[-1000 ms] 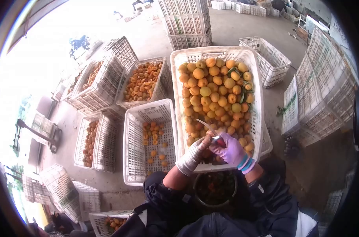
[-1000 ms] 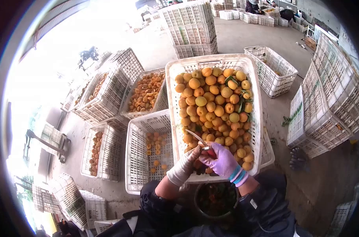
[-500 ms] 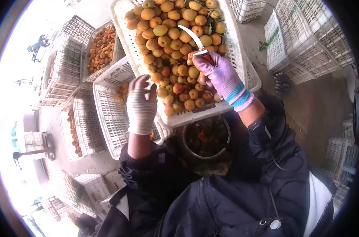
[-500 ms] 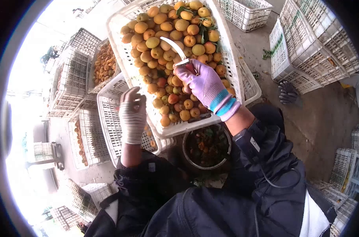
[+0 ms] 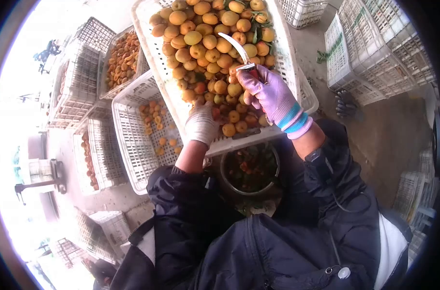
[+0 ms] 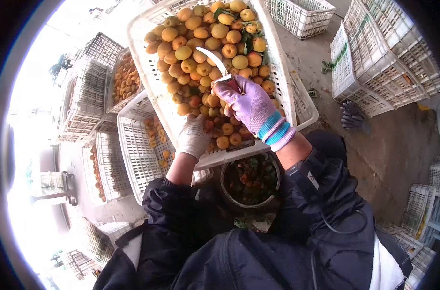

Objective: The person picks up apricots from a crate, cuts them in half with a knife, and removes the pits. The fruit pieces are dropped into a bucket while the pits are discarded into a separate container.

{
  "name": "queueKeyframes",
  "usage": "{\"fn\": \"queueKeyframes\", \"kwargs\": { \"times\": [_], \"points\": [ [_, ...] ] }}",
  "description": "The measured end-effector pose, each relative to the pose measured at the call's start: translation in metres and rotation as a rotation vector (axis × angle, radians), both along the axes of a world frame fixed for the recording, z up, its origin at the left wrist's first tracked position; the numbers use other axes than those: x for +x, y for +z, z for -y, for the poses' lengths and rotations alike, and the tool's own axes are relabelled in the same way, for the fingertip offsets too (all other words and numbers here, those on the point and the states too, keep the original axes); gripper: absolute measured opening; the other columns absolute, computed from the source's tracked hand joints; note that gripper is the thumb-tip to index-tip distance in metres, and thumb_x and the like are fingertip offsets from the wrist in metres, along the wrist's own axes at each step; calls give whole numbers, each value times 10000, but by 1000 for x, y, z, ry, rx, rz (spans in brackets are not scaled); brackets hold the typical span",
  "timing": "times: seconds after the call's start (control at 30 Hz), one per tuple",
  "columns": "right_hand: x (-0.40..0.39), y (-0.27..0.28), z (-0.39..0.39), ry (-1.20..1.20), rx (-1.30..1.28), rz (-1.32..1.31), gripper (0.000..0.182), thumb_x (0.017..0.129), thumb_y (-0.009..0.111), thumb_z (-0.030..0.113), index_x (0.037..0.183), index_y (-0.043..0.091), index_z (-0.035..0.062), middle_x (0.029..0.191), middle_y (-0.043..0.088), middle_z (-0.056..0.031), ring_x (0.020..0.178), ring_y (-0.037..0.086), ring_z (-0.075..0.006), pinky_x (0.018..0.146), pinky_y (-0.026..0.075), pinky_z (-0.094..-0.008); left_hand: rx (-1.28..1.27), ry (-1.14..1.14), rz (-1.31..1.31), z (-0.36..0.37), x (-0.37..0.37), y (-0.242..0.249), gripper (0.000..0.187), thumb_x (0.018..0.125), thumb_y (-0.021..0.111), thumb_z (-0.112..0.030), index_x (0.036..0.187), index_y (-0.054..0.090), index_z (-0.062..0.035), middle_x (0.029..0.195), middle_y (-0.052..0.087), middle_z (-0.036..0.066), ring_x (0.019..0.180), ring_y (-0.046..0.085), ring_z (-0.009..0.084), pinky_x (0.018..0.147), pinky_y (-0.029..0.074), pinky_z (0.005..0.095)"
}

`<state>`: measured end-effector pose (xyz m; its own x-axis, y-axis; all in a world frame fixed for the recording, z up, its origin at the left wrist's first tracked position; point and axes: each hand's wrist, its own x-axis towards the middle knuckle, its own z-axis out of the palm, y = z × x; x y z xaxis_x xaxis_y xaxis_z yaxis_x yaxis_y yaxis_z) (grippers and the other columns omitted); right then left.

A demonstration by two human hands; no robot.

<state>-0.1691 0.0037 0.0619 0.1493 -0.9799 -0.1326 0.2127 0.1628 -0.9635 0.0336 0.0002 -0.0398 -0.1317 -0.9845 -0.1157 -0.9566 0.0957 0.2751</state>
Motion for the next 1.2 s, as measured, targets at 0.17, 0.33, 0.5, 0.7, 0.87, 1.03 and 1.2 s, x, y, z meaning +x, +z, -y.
{"fn": "queueKeyframes", "kwargs": {
  "times": [0.17, 0.33, 0.5, 0.7, 0.87, 1.03, 1.2],
  "points": [
    [1, 4, -6, 6, 11, 76, 287, 946, 653, 339, 1064, 642, 78, 814, 597, 51, 579, 505, -13, 489, 384, -165, 77, 97, -327, -1, 4, 13, 547, 738, 806, -168, 1206, 531, -96, 1119, 587, 157, 966, 611, 298, 846, 509, 414],
    [11, -19, -6, 70, -232, -278, 398, 973, 596, 371, 1105, 613, -5, 805, 650, -39, 777, 601, -105, 729, 490, -272, 160, 154, -1342, -10, 14, 55, 614, 820, 740, -4, 1367, 469, -70, 1139, 593, 89, 1020, 586, 150, 893, 498, 265],
    [31, -26, -17, 84, -355, -498, 453, 984, 552, 399, 1126, 589, -30, 929, 692, -189, 881, 688, -297, 743, 531, -364, 177, 115, -1470, -11, 23, 72, 549, 915, 681, -150, 1410, 458, -70, 1184, 578, 56, 1033, 578, 131, 887, 492, 288],
    [46, -25, -19, 48, -444, -687, 419, 985, 546, 373, 1092, 588, -30, 926, 677, -227, 870, 667, -386, 729, 535, -411, 64, 191, -1573, -13, 26, 78, 509, 933, 674, -193, 1381, 477, -53, 1165, 618, 60, 1035, 610, 147, 883, 502, 292],
    [54, -17, -22, 24, -524, -714, 371, 975, 567, 340, 1055, 591, -22, 890, 672, -224, 842, 662, -394, 706, 529, -422, 36, 208, -1647, -9, 27, 68, 494, 892, 717, -118, 1338, 513, -62, 1107, 620, 34, 976, 595, 103, 848, 482, 227],
    [53, -21, -22, -1, -533, -750, 357, 955, 602, 317, 1053, 599, -26, 876, 670, -227, 820, 663, -396, 686, 530, -423, 27, 156, -1683, -9, 23, 70, 493, 843, 759, -84, 1282, 540, -36, 1121, 637, 44, 989, 602, 118, 883, 489, 248],
    [50, -24, -24, 2, -503, -791, 362, 942, 620, 311, 1068, 600, -27, 853, 674, -220, 812, 671, -383, 675, 536, -418, 33, 138, -1695, -11, 21, 72, 481, 830, 762, -51, 1259, 545, -29, 1122, 636, 52, 1010, 603, 133, 895, 502, 258]
  ]
}}
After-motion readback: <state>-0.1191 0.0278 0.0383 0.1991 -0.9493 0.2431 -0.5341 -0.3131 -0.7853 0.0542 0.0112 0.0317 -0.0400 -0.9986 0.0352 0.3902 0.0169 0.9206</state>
